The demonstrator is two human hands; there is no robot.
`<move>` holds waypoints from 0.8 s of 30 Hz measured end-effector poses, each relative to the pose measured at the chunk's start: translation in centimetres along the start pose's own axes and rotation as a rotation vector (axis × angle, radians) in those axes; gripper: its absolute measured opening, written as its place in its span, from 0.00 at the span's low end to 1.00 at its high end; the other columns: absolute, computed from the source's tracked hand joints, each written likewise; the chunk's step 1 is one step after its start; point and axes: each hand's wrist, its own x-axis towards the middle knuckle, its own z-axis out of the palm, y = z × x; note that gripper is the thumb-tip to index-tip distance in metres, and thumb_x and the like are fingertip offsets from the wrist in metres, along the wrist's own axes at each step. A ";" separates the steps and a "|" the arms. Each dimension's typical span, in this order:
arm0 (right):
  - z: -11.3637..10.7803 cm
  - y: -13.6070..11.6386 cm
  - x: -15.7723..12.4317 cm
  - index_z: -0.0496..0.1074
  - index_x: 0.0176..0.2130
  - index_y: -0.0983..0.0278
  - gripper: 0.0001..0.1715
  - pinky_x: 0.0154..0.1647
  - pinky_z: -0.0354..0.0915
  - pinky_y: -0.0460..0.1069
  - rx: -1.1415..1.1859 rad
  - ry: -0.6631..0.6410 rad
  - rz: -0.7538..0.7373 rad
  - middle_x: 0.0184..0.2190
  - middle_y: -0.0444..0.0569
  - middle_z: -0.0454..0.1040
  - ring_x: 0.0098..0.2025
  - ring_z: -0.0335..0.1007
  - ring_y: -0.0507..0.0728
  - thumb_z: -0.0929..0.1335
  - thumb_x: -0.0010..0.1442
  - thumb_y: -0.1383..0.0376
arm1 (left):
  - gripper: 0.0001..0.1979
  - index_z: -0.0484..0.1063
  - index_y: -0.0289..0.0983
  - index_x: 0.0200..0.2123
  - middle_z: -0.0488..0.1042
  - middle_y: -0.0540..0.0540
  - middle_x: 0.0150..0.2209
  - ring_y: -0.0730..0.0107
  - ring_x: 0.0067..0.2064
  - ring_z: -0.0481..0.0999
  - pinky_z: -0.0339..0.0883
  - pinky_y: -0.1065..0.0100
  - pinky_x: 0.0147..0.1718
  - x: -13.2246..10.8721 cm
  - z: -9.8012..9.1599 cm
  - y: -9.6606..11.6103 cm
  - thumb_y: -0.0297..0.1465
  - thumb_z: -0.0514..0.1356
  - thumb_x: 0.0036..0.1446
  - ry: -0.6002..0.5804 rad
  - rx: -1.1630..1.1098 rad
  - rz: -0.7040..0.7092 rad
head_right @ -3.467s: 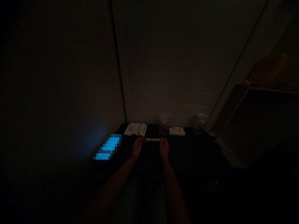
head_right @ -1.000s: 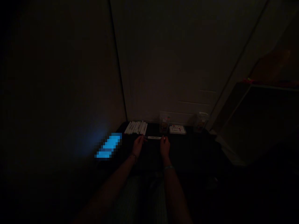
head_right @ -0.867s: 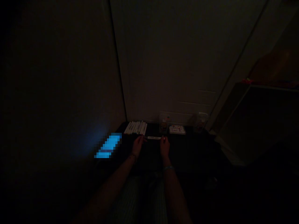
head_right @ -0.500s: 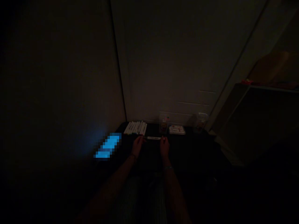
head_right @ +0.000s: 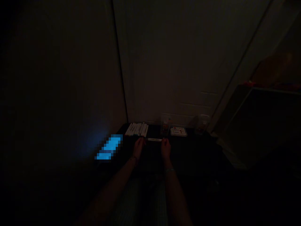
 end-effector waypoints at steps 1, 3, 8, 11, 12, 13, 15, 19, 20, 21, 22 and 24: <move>0.0 0.0 0.0 0.63 0.26 0.64 0.23 0.24 0.48 0.43 -0.004 -0.001 -0.003 0.19 0.41 0.62 0.23 0.55 0.49 0.55 0.56 0.50 | 0.18 0.64 0.35 0.25 0.64 0.51 0.22 0.77 0.25 0.62 0.55 0.73 0.26 0.0 0.0 0.0 0.44 0.49 0.51 -0.001 0.003 -0.001; 0.0 0.0 0.0 0.62 0.25 0.64 0.23 0.23 0.48 0.43 -0.010 0.001 -0.007 0.19 0.41 0.62 0.23 0.55 0.49 0.55 0.56 0.50 | 0.18 0.64 0.35 0.24 0.64 0.51 0.22 0.77 0.24 0.61 0.54 0.74 0.26 0.0 0.0 0.1 0.44 0.48 0.51 -0.001 0.025 0.003; -0.1 -0.2 -0.1 0.62 0.24 0.64 0.23 0.23 0.48 0.43 0.002 0.010 0.010 0.19 0.41 0.62 0.23 0.55 0.49 0.55 0.56 0.49 | 0.17 0.62 0.36 0.22 0.63 0.52 0.21 0.77 0.25 0.61 0.54 0.74 0.26 -0.1 -0.1 0.0 0.43 0.47 0.52 -0.014 0.133 0.041; -0.2 -0.1 0.0 0.62 0.25 0.64 0.24 0.23 0.48 0.43 0.025 0.006 0.028 0.19 0.42 0.62 0.22 0.55 0.49 0.55 0.55 0.49 | 0.17 0.61 0.36 0.22 0.62 0.52 0.21 0.77 0.25 0.61 0.54 0.74 0.27 -0.1 -0.2 -0.1 0.42 0.47 0.53 -0.039 0.180 0.076; -0.2 -0.1 0.0 0.63 0.25 0.64 0.24 0.23 0.49 0.43 0.040 0.010 0.032 0.19 0.42 0.63 0.23 0.55 0.49 0.55 0.55 0.48 | 0.16 0.62 0.36 0.22 0.62 0.52 0.21 0.77 0.25 0.61 0.54 0.74 0.27 -0.1 -0.2 -0.1 0.41 0.47 0.53 -0.049 0.191 0.081; -0.2 0.0 0.0 0.63 0.26 0.64 0.24 0.24 0.49 0.43 0.058 0.018 0.038 0.19 0.42 0.63 0.23 0.55 0.49 0.55 0.55 0.48 | 0.16 0.62 0.36 0.22 0.62 0.52 0.20 0.77 0.25 0.61 0.54 0.74 0.26 -0.2 -0.2 -0.1 0.41 0.47 0.53 -0.059 0.203 0.082; -0.2 0.1 0.1 0.64 0.27 0.65 0.24 0.24 0.51 0.43 0.104 0.035 0.062 0.20 0.42 0.64 0.24 0.56 0.49 0.56 0.54 0.48 | 0.16 0.62 0.36 0.22 0.61 0.53 0.20 0.77 0.24 0.61 0.54 0.74 0.26 -0.2 -0.2 -0.1 0.41 0.47 0.53 -0.089 0.220 0.079; -0.5 0.1 0.3 0.65 0.30 0.66 0.25 0.23 0.51 0.42 0.232 0.025 0.132 0.20 0.42 0.63 0.23 0.55 0.48 0.58 0.53 0.47 | 0.17 0.63 0.36 0.22 0.63 0.52 0.20 0.76 0.24 0.62 0.55 0.73 0.26 -0.3 -0.2 0.2 0.42 0.47 0.52 -0.147 0.223 0.079; -0.6 0.0 0.3 0.66 0.30 0.66 0.26 0.22 0.51 0.42 0.272 0.020 0.142 0.20 0.42 0.63 0.22 0.55 0.48 0.58 0.52 0.47 | 0.17 0.64 0.35 0.22 0.63 0.52 0.20 0.76 0.24 0.62 0.55 0.73 0.27 -0.3 -0.1 0.3 0.42 0.47 0.52 -0.161 0.220 0.080; -0.7 0.0 0.3 0.66 0.30 0.66 0.26 0.22 0.51 0.42 0.309 0.016 0.145 0.20 0.41 0.63 0.21 0.54 0.48 0.58 0.52 0.47 | 0.17 0.64 0.35 0.22 0.64 0.51 0.20 0.76 0.25 0.63 0.56 0.73 0.27 -0.3 -0.1 0.3 0.42 0.48 0.52 -0.178 0.219 0.083; -0.8 0.0 0.4 0.66 0.30 0.66 0.26 0.22 0.51 0.42 0.342 0.013 0.146 0.19 0.41 0.63 0.21 0.54 0.47 0.58 0.52 0.46 | 0.17 0.65 0.35 0.22 0.64 0.51 0.20 0.76 0.25 0.63 0.56 0.73 0.27 -0.4 -0.1 0.4 0.42 0.48 0.51 -0.195 0.219 0.085; -0.9 0.0 0.4 0.66 0.27 0.66 0.26 0.22 0.51 0.42 0.379 0.003 0.145 0.18 0.41 0.63 0.20 0.54 0.47 0.59 0.52 0.46 | 0.18 0.66 0.35 0.24 0.64 0.51 0.20 0.75 0.25 0.64 0.56 0.72 0.28 -0.5 0.0 0.5 0.43 0.48 0.51 -0.225 0.232 0.079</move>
